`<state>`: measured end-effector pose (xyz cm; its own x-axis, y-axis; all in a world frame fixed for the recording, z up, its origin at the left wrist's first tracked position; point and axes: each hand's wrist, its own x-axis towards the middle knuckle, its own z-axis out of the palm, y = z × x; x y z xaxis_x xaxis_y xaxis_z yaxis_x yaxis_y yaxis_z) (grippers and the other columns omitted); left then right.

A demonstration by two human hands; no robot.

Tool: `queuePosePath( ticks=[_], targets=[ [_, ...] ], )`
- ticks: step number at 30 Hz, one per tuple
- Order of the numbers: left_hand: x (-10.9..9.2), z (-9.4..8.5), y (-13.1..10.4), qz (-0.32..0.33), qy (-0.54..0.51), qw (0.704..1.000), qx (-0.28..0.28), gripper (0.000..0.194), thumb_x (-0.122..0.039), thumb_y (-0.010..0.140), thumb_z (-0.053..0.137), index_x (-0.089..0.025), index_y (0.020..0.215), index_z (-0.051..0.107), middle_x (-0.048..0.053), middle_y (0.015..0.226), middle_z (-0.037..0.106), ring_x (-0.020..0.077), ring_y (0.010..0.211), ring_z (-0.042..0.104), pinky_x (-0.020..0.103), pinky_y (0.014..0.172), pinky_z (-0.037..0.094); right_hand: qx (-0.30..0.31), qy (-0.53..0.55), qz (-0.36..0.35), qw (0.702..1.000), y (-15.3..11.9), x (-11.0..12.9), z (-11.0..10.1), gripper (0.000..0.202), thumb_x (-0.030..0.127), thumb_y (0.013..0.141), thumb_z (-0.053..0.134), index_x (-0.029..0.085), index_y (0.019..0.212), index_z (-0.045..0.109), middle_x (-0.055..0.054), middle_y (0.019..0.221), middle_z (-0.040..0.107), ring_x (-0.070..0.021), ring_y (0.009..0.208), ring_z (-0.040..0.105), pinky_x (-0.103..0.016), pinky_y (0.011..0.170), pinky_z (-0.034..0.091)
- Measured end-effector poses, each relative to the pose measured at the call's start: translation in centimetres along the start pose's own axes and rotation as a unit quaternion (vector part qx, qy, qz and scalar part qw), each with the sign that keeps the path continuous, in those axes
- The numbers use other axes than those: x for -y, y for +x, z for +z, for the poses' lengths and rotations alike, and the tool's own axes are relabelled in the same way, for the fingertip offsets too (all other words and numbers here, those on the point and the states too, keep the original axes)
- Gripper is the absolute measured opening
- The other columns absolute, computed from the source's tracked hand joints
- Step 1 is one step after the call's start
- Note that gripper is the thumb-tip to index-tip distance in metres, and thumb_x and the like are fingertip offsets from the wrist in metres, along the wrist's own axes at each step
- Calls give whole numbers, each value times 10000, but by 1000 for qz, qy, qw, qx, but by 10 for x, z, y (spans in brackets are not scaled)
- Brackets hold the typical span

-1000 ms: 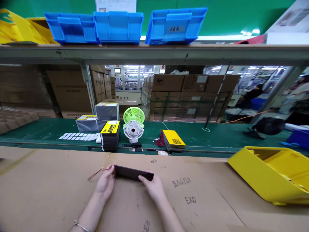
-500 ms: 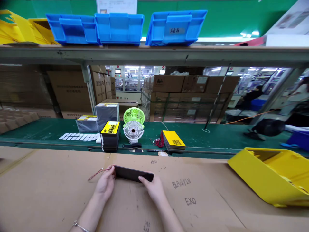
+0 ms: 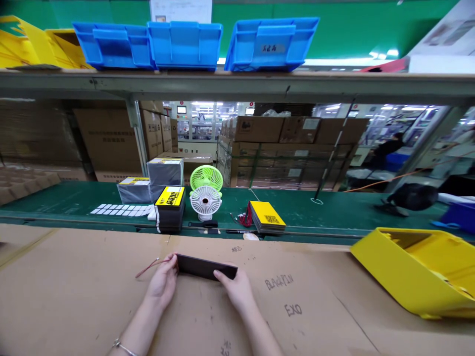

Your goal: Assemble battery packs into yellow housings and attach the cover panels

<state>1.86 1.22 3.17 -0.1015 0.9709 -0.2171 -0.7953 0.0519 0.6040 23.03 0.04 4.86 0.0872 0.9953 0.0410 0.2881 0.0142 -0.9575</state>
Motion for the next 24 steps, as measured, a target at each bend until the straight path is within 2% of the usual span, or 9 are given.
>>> queuePosePath(
  ticks=[15, 20, 24],
  targets=[
    [2, -4, 1, 5, 9, 1000, 4, 240, -234, 617, 759, -159, 823, 662, 17, 830, 674, 121, 786, 600, 229, 751, 416, 1, -2, -5, 1000, 2, -2, 1, 325, 413, 627, 661, 169, 840, 674, -74, 869, 714, -268, 883, 646, -363, 835, 479],
    [3, -6, 3, 7, 2, 1000, 2, 220, -220, 621, 757, -168, 814, 664, 14, 841, 679, 125, 804, 610, 232, 769, 425, -28, 20, -10, 999, 1, -6, 6, 330, 416, 614, 663, 164, 825, 667, -84, 849, 713, -282, 863, 645, -386, 821, 479],
    [4, -6, 4, 6, -1, 1000, 5, 208, -208, 634, 749, -162, 818, 664, 29, 842, 684, 136, 793, 621, 246, 767, 441, -27, 19, -15, 999, 2, -9, 5, 320, 414, 623, 660, 169, 830, 663, -81, 848, 714, -289, 876, 643, -392, 824, 482]
  ],
)
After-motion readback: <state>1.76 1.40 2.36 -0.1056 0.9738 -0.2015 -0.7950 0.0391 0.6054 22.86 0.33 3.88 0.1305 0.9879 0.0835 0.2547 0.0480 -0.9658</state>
